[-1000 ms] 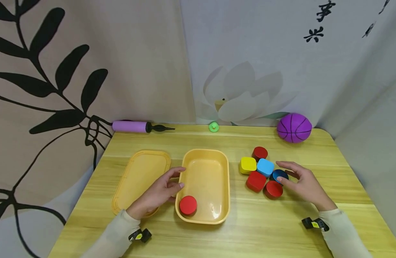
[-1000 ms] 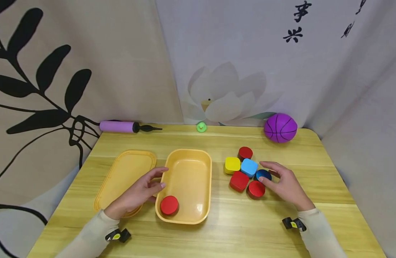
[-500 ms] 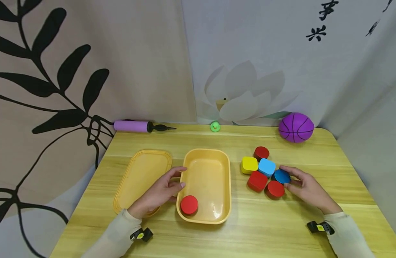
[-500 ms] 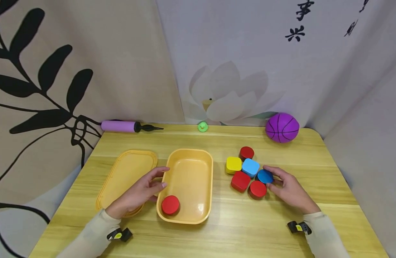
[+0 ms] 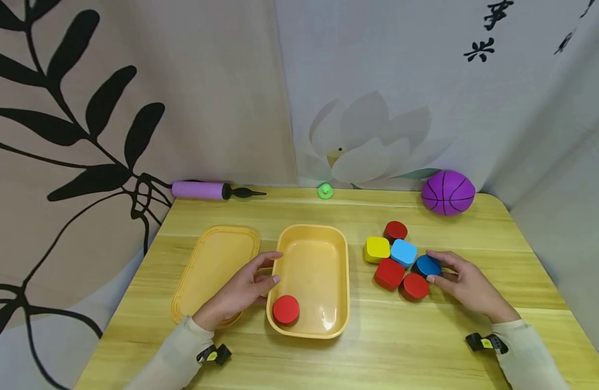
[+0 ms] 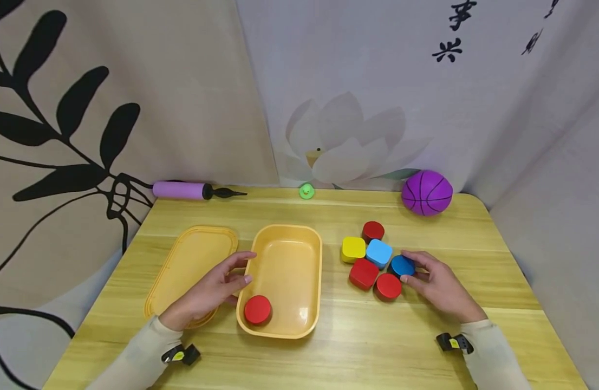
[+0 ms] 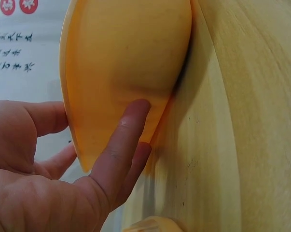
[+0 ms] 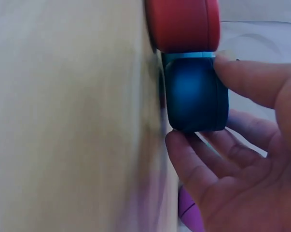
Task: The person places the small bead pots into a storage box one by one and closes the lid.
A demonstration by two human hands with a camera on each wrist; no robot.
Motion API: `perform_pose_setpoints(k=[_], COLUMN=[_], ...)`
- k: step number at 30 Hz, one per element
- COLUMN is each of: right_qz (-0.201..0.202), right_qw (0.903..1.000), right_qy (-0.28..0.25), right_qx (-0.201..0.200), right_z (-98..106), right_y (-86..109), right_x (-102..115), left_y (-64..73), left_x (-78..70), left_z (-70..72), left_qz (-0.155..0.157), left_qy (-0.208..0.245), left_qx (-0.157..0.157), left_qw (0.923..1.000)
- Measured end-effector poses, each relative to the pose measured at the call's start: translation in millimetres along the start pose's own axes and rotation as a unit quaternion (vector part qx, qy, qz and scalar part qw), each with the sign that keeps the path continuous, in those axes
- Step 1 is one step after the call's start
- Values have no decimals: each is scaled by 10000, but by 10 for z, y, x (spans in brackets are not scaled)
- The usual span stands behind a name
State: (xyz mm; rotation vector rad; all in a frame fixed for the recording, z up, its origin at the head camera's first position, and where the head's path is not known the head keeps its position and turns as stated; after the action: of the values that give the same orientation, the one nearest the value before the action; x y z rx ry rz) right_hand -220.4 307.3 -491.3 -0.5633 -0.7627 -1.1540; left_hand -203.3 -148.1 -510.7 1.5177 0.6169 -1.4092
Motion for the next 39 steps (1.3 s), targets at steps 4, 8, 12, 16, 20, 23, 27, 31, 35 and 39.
perform_pose_setpoints(k=[4,8,12,16,20,23,27,31,35,39], right_qz=[-23,120,296,469,697,841,998,1196,1388,1629], right_qw=[9998,9994,9987,9977,9959,9947,9937,9919,9898,9861], right_qy=[83,81,114,163,189,181,147,264,273,310], right_qx=[-164,-313,-410,-467,-536,-558,-484,-333,-163,-125], right_z=[86,163,222,237,182,99,-26,-178,-340,-490], right_y=[-5,-27,-67,-102,-150,-184,-226,-291,-348,-392], right_x=[48,149,281,423,571,709,903,1068,1213,1374], left_y=[-3,0,7,16,38,57,57,44,37,15], left_x=[3,7,6,-8,-1,21,23,3,-13,-27], left_z=[2,2,19,26,17,14,20,24,5,-24], left_qz=[-6,-20,-43,-31,21,54,20,-17,-27,-109], left_qy=[10,106,167,121,156,158,96,54,64,48], left_qx=[-9,-15,-81,-137,-192,-243,-288,-359,-389,-396], left_qw=[10000,9999,9998,9998,9997,9996,9995,9993,9992,9991])
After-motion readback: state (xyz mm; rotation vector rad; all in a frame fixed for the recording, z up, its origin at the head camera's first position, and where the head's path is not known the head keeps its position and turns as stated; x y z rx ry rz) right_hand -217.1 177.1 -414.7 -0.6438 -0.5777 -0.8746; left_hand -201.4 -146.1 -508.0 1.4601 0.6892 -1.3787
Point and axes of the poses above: each hand's wrist, its own y-axis away from the middle knuckle, its own z-axis out of the back of the hand, x = y × z, the point moved 10 cm from there along -y, towards the middle knuckle, and after that the axes turned 1 degree about z, right-handed, at the moved point
